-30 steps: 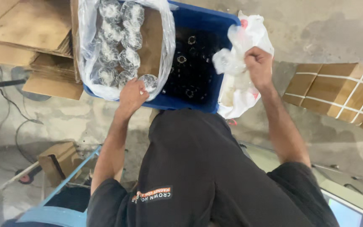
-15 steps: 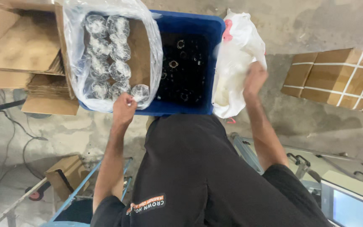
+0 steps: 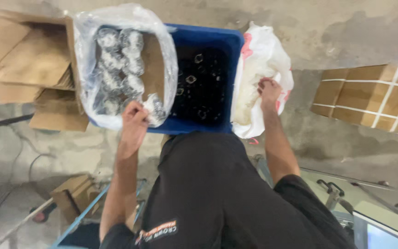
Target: The person unwraps bubble-wrapped metal components from a bin, loads them one at a time into the stations of a multi-spindle machine, and pulls a red-handled lever to run the machine. They use scissors to trim material, remove finished components, and wrap them in bubble wrap in the bin.
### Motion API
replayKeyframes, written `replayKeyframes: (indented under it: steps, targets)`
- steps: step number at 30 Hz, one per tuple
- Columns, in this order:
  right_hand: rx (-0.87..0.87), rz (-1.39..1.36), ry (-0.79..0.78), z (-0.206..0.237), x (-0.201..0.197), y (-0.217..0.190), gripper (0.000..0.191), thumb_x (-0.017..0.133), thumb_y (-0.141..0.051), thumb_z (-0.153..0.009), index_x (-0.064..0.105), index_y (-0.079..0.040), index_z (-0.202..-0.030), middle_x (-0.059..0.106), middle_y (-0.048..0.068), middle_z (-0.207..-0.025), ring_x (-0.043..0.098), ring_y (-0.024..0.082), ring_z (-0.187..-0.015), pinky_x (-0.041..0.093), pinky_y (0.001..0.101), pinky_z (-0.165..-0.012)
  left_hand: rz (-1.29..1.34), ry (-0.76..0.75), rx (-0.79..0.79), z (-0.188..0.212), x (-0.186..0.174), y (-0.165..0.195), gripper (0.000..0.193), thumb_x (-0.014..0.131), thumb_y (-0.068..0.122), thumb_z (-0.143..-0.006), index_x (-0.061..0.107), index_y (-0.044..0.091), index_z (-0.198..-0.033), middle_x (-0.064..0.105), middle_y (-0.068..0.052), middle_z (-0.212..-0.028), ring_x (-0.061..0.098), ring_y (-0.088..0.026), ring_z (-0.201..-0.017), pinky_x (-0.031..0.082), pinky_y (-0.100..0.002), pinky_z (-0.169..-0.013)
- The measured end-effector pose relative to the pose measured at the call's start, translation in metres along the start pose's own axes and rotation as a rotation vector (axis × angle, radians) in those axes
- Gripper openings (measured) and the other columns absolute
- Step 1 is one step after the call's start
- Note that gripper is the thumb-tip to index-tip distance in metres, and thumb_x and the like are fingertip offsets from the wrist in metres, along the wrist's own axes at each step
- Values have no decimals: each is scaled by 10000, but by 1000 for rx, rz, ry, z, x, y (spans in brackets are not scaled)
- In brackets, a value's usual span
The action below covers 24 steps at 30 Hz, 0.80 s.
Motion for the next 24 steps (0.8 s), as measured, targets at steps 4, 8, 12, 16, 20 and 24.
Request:
replayKeyframes:
  steps: [4,8,12,16,20,24]
  targets:
    - [-112,255,-365,52,53,-6,172,572,-142,-1031,677,-45,-1125,752,72,-1015,696,136,-745,540,253,-645,316,-145,-103,-10,45,-3,329,575,-50,-887,611,27,-1204,663,-77,-1106,666,-170,-974,564,-331,-857]
    - [140,183,-804,131,119,9,228,595,-143,-981,664,-64,-1183,755,62,-1069,681,107,-692,526,241,-598,485,-385,-170,-20,95,-12,338,512,-9,-945,601,-64,-1267,680,-140,-1167,682,-224,-1036,576,-387,-967]
    - [490,-184,-907,170,169,23,201,595,-134,-1045,686,0,-1163,717,60,-955,662,107,-732,522,262,-606,502,-305,-188,-32,120,-31,266,517,34,-934,603,-12,-1182,695,-123,-1093,707,-219,-974,599,-396,-890]
    - [365,-64,-714,147,171,43,161,605,-125,-1030,702,-25,-1111,699,23,-895,628,93,-689,500,243,-583,415,-158,-15,-40,108,-42,120,579,25,-1034,599,9,-1152,693,-77,-1050,695,-155,-917,597,-333,-830]
    - [307,1,-714,138,168,81,146,605,-98,-1008,723,-27,-1057,710,21,-855,652,113,-707,541,263,-635,78,-130,-48,-30,87,-55,85,614,34,-1038,640,28,-1119,684,-34,-941,667,-101,-790,569,-258,-695]
    - [5,267,-750,124,157,84,149,627,-139,-1021,709,-20,-984,685,21,-819,598,95,-702,470,265,-623,-476,-197,-13,-20,67,-58,121,703,137,-938,687,51,-1022,690,-43,-838,662,-137,-719,555,-316,-653]
Point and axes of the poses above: each hand's wrist, its own z-axis away from the middle knuckle, its own x-axis out of the palm, y = z × x, the point moved 6 cm from there along -z, towards the middle knuckle
